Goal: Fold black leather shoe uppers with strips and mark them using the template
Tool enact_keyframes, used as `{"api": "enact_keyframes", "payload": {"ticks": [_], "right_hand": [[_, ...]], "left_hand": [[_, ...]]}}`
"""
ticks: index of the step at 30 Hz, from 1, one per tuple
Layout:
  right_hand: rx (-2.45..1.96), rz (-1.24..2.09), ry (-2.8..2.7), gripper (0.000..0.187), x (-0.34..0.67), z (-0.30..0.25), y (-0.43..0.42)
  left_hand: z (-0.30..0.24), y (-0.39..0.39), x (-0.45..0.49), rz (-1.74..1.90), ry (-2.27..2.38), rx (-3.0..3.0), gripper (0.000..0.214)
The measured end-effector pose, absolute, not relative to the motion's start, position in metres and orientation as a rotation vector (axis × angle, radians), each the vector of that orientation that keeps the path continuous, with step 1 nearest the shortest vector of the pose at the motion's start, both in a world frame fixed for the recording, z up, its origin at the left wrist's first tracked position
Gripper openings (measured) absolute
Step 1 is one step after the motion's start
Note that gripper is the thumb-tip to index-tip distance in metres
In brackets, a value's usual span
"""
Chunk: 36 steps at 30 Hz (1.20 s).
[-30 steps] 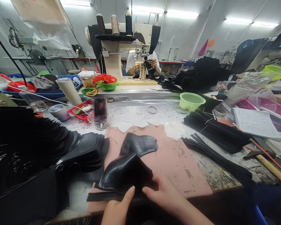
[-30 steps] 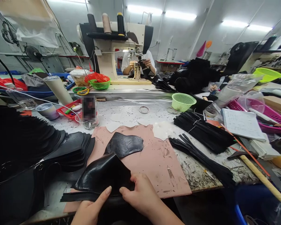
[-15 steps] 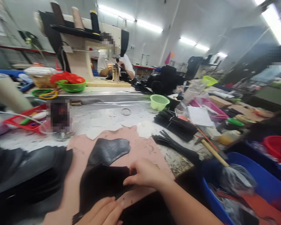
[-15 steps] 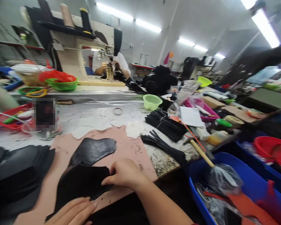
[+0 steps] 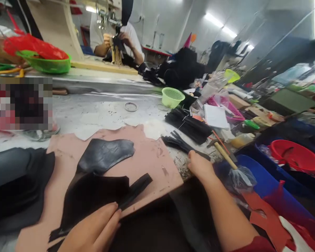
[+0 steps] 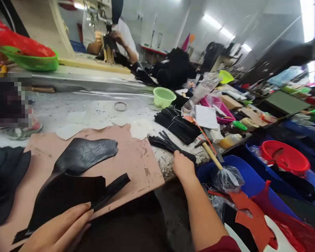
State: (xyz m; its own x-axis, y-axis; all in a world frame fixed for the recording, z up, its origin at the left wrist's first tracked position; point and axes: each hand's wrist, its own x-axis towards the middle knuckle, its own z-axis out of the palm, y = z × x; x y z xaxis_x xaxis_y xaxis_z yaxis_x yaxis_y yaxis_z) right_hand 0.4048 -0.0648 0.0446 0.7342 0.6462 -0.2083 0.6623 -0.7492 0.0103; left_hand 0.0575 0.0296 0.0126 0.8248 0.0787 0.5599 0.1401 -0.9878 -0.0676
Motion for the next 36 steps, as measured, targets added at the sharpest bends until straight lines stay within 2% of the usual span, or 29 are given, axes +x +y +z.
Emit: {"api": "enact_keyframes", "payload": {"ticks": [2,5,7,10,12,14,15,20,23,36], "right_hand": [[2.805,-0.354,1.115,0.030,0.407,0.042,-0.071],[2.829,-0.442,1.233,0.017,0.405,0.048,-0.082],[3.113,-0.469,1.454,0.007,0.392,0.056,-0.088],[3.610,-0.574,1.991,0.008,0.349,0.067,-0.090],[3.396,-0.988,2.422,0.004,0.311,0.072,-0.085],[2.881,-1.443,2.694,0.014,0.275,0.074,-0.077],[2.706,-1.488,2.758,0.015,0.259,0.073,-0.072],[2.428,-0.979,2.951,0.011,0.225,0.057,-0.059],[2.391,-0.808,2.980,0.011,0.225,0.048,-0.060],[2.349,-0.739,2.966,0.011,0.223,0.044,-0.061]], "left_hand": [[0.019,0.022,0.055,-0.990,-0.295,-2.932,0.024],[0.026,0.016,0.049,-0.891,-0.350,-2.969,0.029],[0.027,0.013,0.042,-0.761,-0.273,-2.993,0.028],[0.026,0.007,0.028,-0.660,-0.318,-3.057,0.025],[0.024,0.002,0.022,-0.645,-0.443,-3.101,0.027],[0.022,-0.003,0.020,-0.629,-0.497,-3.130,0.031],[0.021,-0.005,0.021,-0.630,-0.495,-3.137,0.032],[0.020,-0.007,0.037,-0.673,-0.538,-3.104,0.033],[0.022,-0.006,0.045,-0.632,-0.562,-3.079,0.039],[0.028,-0.005,0.048,-0.653,-0.554,-3.039,0.043]]}}
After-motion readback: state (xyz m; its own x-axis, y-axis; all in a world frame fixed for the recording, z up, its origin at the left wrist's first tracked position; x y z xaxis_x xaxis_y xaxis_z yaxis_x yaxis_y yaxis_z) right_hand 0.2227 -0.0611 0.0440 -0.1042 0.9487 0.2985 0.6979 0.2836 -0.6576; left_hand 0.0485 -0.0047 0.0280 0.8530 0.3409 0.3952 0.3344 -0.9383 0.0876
